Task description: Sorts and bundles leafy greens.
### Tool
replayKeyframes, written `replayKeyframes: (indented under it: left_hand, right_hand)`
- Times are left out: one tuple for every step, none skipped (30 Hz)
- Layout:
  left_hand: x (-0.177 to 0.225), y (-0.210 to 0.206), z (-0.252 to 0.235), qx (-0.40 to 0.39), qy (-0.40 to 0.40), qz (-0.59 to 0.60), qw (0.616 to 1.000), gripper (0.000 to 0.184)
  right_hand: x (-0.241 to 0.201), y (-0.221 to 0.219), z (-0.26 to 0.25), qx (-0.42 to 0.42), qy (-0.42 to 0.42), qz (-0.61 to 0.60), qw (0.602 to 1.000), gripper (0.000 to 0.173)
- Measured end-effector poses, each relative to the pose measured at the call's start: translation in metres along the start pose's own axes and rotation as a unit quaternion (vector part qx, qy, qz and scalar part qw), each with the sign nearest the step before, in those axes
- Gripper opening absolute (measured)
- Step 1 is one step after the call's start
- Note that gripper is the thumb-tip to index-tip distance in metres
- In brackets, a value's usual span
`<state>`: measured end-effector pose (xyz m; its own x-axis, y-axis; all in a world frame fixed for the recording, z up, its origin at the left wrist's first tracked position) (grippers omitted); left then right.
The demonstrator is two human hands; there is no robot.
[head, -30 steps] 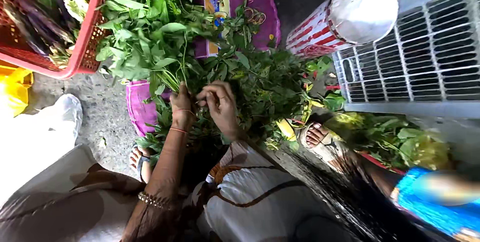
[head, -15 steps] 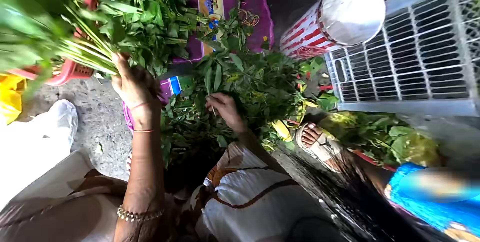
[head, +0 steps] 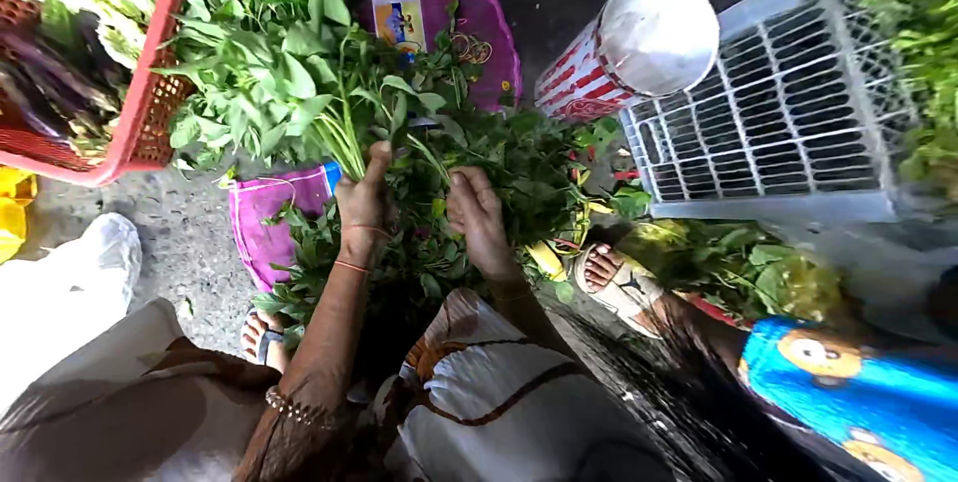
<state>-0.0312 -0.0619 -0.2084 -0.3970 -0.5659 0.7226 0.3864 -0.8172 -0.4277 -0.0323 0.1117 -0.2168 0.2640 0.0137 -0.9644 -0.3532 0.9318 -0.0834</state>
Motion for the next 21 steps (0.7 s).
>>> replayKeyframes:
  left_hand:
    - [-0.001, -0.007, 0.001, -0.014, 0.01, 0.0, 1.0, 0.016]
    - [-0.002, -0.012, 0.001, -0.024, 0.018, -0.003, 1.0, 0.016]
    - [-0.002, -0.016, 0.001, -0.032, 0.026, -0.012, 0.999, 0.015]
    - [-0.003, -0.018, 0.001, -0.038, 0.03, -0.022, 0.999, 0.012]
    - [-0.006, -0.02, 0.004, -0.051, 0.037, -0.042, 0.997, 0.013]
    - [-0.01, -0.023, 0.008, -0.071, 0.047, -0.072, 0.994, 0.021]
    - [-0.014, -0.026, 0.013, -0.088, 0.058, -0.092, 0.99, 0.027]
    - [-0.02, -0.028, 0.017, -0.099, 0.067, -0.097, 0.988, 0.032]
    - [-0.027, -0.031, 0.019, -0.103, 0.072, -0.089, 0.988, 0.032]
    - [-0.035, -0.034, 0.02, -0.103, 0.071, -0.074, 0.989, 0.029]
    - [-0.042, -0.037, 0.02, -0.1, 0.069, -0.057, 0.991, 0.026]
    - [-0.047, -0.039, 0.02, -0.098, 0.064, -0.045, 0.992, 0.024]
    - [-0.052, -0.04, 0.019, -0.094, 0.059, -0.044, 0.993, 0.024]
    - [-0.056, -0.041, 0.019, -0.089, 0.057, -0.055, 0.993, 0.025]
    - [-0.058, -0.041, 0.02, -0.088, 0.062, -0.065, 0.992, 0.028]
    - [-0.06, -0.041, 0.02, -0.085, 0.066, -0.069, 0.992, 0.029]
    - [-0.059, -0.04, 0.019, -0.081, 0.071, -0.072, 0.992, 0.031]
    - [-0.057, -0.039, 0.018, -0.079, 0.076, -0.073, 0.991, 0.033]
    - [-0.053, -0.038, 0.016, -0.079, 0.073, -0.075, 0.991, 0.032]
    - [-0.047, -0.037, 0.014, -0.076, 0.066, -0.079, 0.992, 0.032]
    - [-0.04, -0.034, 0.012, -0.071, 0.066, -0.089, 0.991, 0.034]
  right_hand:
    - [-0.007, -0.002, 0.002, 0.013, 0.013, 0.054, 0.998, 0.024]
    - [-0.014, -0.005, 0.004, 0.02, 0.03, 0.11, 0.993, 0.023]
    - [-0.019, -0.008, 0.006, 0.025, 0.044, 0.164, 0.985, 0.024]
    - [-0.023, -0.011, 0.008, 0.032, 0.053, 0.212, 0.975, 0.025]
    - [-0.026, -0.012, 0.01, 0.042, 0.058, 0.245, 0.967, 0.026]
    - [-0.027, -0.013, 0.012, 0.058, 0.063, 0.266, 0.96, 0.027]
    - [-0.027, -0.012, 0.013, 0.074, 0.066, 0.274, 0.956, 0.028]
    - [-0.026, -0.01, 0.014, 0.088, 0.06, 0.27, 0.957, 0.028]
    - [-0.025, -0.008, 0.013, 0.101, 0.053, 0.266, 0.957, 0.028]
    - [-0.025, -0.007, 0.012, 0.111, 0.046, 0.264, 0.957, 0.028]
    - [-0.025, -0.007, 0.011, 0.117, 0.039, 0.269, 0.955, 0.028]
    - [-0.024, -0.008, 0.011, 0.122, 0.032, 0.282, 0.951, 0.028]
    - [-0.024, -0.01, 0.012, 0.128, 0.023, 0.301, 0.945, 0.028]
    - [-0.024, -0.012, 0.012, 0.135, 0.014, 0.321, 0.937, 0.028]
    - [-0.024, -0.014, 0.012, 0.138, 0.002, 0.336, 0.932, 0.029]
    - [-0.025, -0.016, 0.012, 0.14, -0.004, 0.348, 0.927, 0.029]
    - [-0.026, -0.018, 0.011, 0.14, -0.002, 0.353, 0.925, 0.028]
    - [-0.028, -0.019, 0.012, 0.138, 0.004, 0.35, 0.926, 0.027]
    - [-0.028, -0.02, 0.013, 0.138, 0.015, 0.342, 0.93, 0.026]
    - [-0.027, -0.019, 0.014, 0.136, 0.03, 0.32, 0.937, 0.026]
    - [-0.024, -0.016, 0.015, 0.131, 0.04, 0.285, 0.949, 0.026]
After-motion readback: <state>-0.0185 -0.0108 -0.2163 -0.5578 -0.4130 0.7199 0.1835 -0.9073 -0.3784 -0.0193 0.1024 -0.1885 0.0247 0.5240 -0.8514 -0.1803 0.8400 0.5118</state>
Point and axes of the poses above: each hand's wrist, its own z-axis away from the middle knuckle, its own y-axis out of the back of the hand, x = y × z, the point moved 8 cm from there along -z, towards the middle knuckle, and after that the axes turned 14 degrees about -x, right-handed, at the moved point
